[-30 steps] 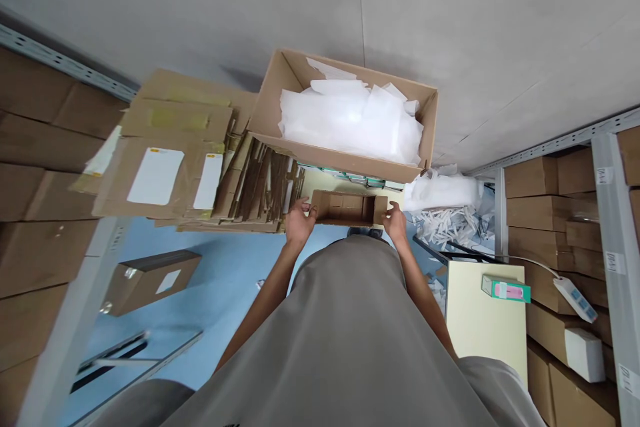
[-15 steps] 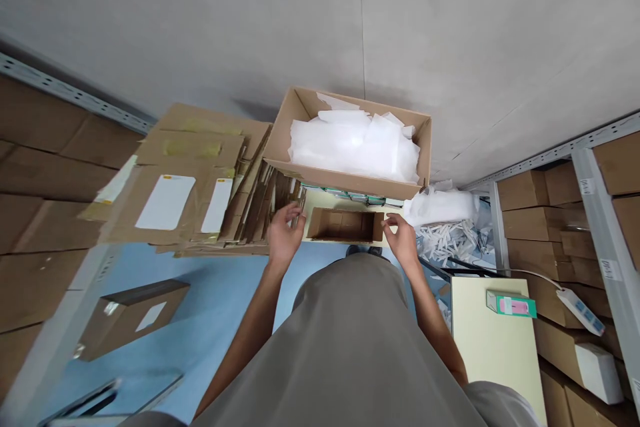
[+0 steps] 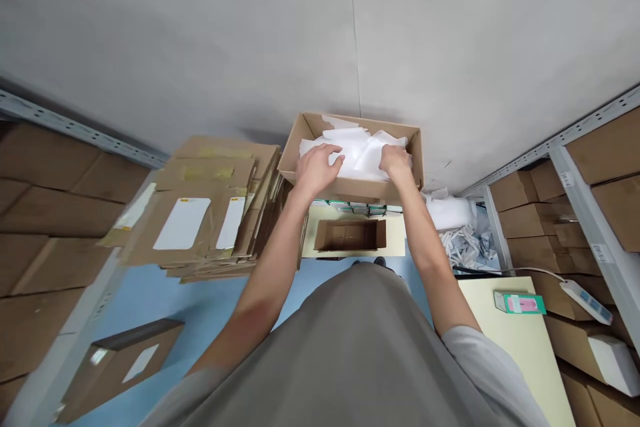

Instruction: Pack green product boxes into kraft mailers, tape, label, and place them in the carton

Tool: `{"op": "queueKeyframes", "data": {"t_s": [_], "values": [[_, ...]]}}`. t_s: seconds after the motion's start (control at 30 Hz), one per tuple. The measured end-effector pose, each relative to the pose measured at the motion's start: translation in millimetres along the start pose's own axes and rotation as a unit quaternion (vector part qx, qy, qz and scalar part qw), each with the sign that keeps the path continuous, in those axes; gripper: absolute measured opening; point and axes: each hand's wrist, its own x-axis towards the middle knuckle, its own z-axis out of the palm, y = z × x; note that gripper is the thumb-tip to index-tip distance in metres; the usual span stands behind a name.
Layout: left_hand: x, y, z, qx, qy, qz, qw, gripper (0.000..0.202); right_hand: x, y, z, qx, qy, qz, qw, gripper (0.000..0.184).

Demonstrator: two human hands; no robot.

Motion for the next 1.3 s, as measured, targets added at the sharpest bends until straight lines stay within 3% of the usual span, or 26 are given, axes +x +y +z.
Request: {"op": "queueKeyframes", "data": {"t_s": [0.1,0.17,0.27,0.37,0.43,0.5,0.63,0.77,0.9,1.0,1.07,1.13,1.23,1.3], "values": [[-4,-1,5.0,-0.01,0.025,-0.021,0.999,0.032,-6,5,5,0.043,0.061,-0.049,0.996,0.03],[-7,-5,5.7,-0.051,0.038,-0.01,0.998,0.036,-15,11,5,0.128,0.118,-0.096,0.98,0.023],[-9,-7,2.8,-0.183,0.05,0.073,0.979,0.065,-34,15,1,0.32,0.164,-0.205,0.91,0.011],[-21,4,-7.6,-0.3,0.03,0.163,0.939,0.093,-70,14,-1,0.469,0.176,-0.282,0.818,0.031],[-39,15,-17.4,-0.343,0.014,0.185,0.921,0.095,-102,12,2,0.508,0.185,-0.288,0.79,0.037],[-63,23,-25.6,-0.363,0.01,0.177,0.915,0.084,-135,13,11,0.522,0.191,-0.272,0.785,0.037],[-114,18,-23.5,-0.346,-0.009,0.103,0.932,0.054,-177,19,54,0.534,0.173,-0.227,0.796,0.036],[-154,-10,9.9,-0.344,-0.089,0.022,0.935,0.053,-185,26,121,0.576,0.077,-0.14,0.802,0.044],[-184,-33,54.5,-0.395,-0.201,-0.036,0.896,0.079,-176,26,183,0.651,0.004,-0.043,0.758,0.049],[-198,-40,81.6,-0.394,-0.255,-0.074,0.88,0.065,-167,29,209,0.693,0.001,-0.001,0.721,0.048],[-201,-45,93.6,-0.39,-0.225,-0.112,0.886,0.047,-160,35,217,0.69,-0.001,0.001,0.724,0.046],[-200,-53,99.6,-0.364,-0.179,-0.143,0.903,0.038,-155,44,222,0.657,-0.016,-0.003,0.754,0.044],[-192,-67,100.3,-0.267,-0.14,-0.137,0.944,0.038,-150,53,229,0.537,-0.07,-0.006,0.84,0.035],[-184,-75,101.1,-0.183,-0.136,-0.113,0.967,0.04,-147,54,233,0.401,-0.101,-0.023,0.91,0.025]]}}
